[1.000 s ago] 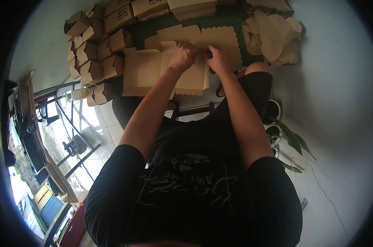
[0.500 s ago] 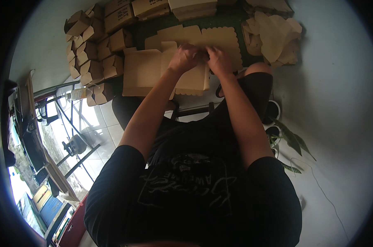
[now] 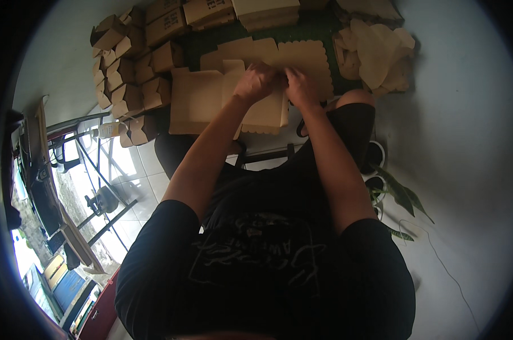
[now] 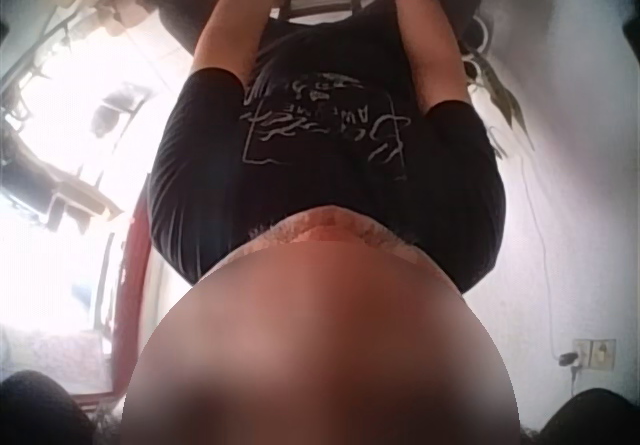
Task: The person assembles flat cardboard box blanks into finished boxes by folding and interlocking the flaps. They handle multiple blanks, fold side and end flaps, and tuck tabs to form the box shape, then place completed boxes aside.
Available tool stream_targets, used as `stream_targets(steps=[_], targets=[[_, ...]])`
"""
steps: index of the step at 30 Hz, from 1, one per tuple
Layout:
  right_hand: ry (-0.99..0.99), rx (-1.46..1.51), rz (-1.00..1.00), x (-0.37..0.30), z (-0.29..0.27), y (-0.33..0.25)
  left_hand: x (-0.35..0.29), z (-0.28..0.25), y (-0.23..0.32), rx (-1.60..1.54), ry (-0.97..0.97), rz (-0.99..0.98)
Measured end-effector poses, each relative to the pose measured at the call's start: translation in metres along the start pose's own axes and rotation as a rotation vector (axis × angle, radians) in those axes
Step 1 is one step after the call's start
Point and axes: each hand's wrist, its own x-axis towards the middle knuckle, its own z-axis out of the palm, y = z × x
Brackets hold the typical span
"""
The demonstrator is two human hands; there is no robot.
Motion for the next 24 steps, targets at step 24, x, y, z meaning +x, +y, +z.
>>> stream_targets(steps=[24], targets=[[-0.045, -0.020, 0.165, -0.003, 0.004, -0.005, 0.012, -0.017, 0.005, -0.025, 0.051, 0.066]])
